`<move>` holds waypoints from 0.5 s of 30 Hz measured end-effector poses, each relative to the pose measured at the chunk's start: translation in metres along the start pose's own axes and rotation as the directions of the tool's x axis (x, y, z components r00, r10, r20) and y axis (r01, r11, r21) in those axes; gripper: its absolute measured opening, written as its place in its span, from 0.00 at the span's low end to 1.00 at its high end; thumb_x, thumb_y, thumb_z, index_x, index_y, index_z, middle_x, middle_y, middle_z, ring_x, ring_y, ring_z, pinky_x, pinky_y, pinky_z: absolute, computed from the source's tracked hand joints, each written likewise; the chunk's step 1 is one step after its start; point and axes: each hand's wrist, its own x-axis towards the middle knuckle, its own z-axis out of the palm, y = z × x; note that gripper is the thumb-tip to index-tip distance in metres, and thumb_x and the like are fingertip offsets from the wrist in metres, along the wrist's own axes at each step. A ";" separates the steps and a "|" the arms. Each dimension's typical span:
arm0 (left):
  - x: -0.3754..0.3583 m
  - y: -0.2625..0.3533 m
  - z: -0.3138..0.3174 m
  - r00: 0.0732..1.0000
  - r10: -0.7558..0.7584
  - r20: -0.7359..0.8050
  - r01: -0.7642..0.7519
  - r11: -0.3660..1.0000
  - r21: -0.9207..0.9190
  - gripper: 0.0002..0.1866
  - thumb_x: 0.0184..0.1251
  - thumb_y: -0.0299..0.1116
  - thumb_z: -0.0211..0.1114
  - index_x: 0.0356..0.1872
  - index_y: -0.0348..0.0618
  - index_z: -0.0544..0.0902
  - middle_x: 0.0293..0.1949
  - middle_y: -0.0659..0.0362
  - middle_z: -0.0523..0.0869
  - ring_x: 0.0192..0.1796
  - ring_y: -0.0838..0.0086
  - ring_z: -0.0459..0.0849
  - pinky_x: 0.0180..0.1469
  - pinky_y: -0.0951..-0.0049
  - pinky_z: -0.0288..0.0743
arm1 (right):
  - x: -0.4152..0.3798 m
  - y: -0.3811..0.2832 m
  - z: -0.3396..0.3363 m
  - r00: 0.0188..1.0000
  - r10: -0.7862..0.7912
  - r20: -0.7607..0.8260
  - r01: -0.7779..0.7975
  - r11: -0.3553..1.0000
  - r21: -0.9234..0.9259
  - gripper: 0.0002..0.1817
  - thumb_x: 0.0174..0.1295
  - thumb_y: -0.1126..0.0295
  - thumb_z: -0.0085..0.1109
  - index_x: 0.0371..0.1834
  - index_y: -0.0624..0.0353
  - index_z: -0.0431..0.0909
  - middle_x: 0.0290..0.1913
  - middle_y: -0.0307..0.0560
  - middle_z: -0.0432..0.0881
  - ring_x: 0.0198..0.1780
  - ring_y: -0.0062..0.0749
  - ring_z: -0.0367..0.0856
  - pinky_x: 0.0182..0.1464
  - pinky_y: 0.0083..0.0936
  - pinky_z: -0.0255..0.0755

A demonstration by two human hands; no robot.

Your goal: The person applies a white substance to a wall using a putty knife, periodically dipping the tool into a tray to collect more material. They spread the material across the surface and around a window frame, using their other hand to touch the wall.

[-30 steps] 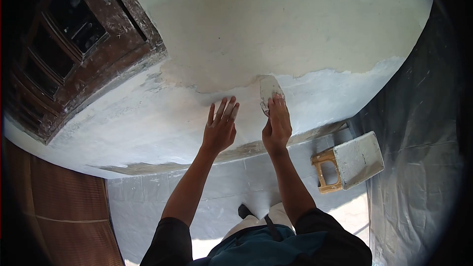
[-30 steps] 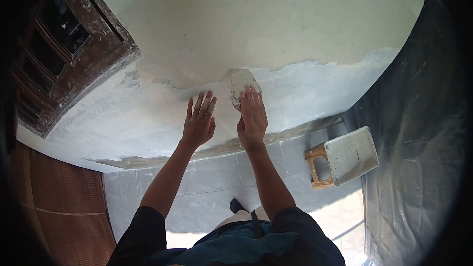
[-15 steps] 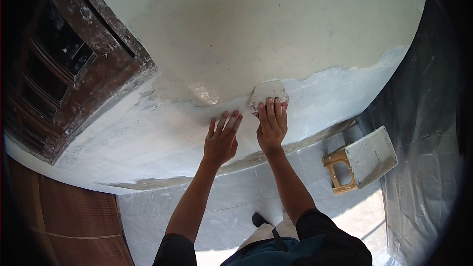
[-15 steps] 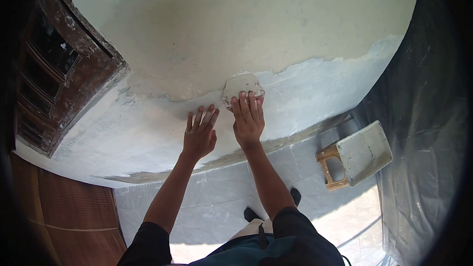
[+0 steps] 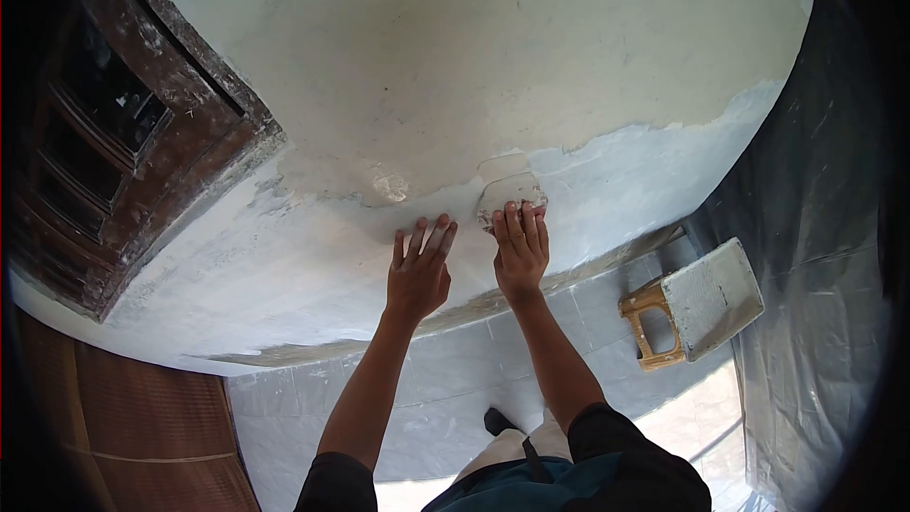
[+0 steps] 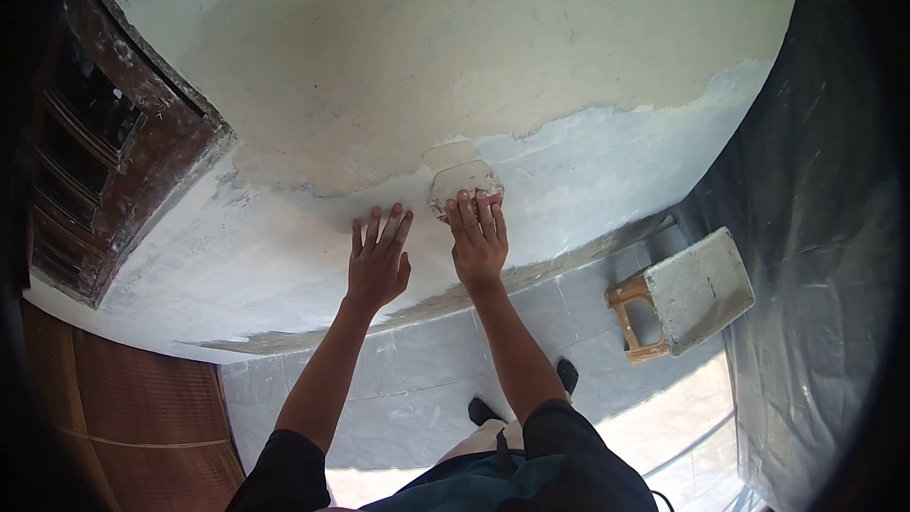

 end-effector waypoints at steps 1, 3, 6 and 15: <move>0.001 0.001 -0.001 1.000 -0.002 -0.002 0.002 1.000 0.006 0.36 0.57 0.30 0.58 0.71 0.52 0.64 0.74 0.65 0.59 0.76 0.65 0.52 0.75 0.49 0.43 | -0.003 0.000 -0.009 1.000 -0.007 0.001 0.007 1.000 -0.002 0.21 0.62 0.76 0.54 0.58 0.47 0.79 0.63 0.37 0.76 0.67 0.39 0.71 0.68 0.41 0.62; 0.001 0.004 -0.001 1.000 -0.015 -0.017 0.015 1.000 -0.012 0.36 0.57 0.29 0.58 0.71 0.51 0.63 0.74 0.63 0.58 0.76 0.63 0.52 0.75 0.47 0.43 | -0.003 -0.003 -0.036 0.994 -0.018 0.105 0.016 1.000 0.017 0.18 0.62 0.78 0.55 0.55 0.56 0.80 0.59 0.47 0.79 0.65 0.45 0.73 0.66 0.45 0.64; 0.003 0.021 -0.005 0.997 -0.074 -0.017 0.073 0.994 -0.081 0.38 0.57 0.28 0.58 0.72 0.50 0.60 0.75 0.60 0.56 0.77 0.60 0.51 0.74 0.45 0.42 | 0.004 -0.001 -0.074 0.991 0.035 0.131 -0.056 0.984 0.166 0.18 0.60 0.81 0.55 0.53 0.58 0.80 0.54 0.50 0.82 0.60 0.46 0.78 0.61 0.43 0.70; 0.022 0.065 -0.008 0.983 -0.178 -0.050 0.159 0.953 -0.260 0.42 0.56 0.30 0.58 0.74 0.46 0.52 0.76 0.50 0.48 0.78 0.50 0.43 0.73 0.38 0.35 | 0.141 0.016 -0.124 0.924 -0.016 0.381 -0.170 0.876 0.451 0.12 0.62 0.80 0.54 0.48 0.57 0.77 0.42 0.49 0.84 0.42 0.45 0.83 0.46 0.34 0.76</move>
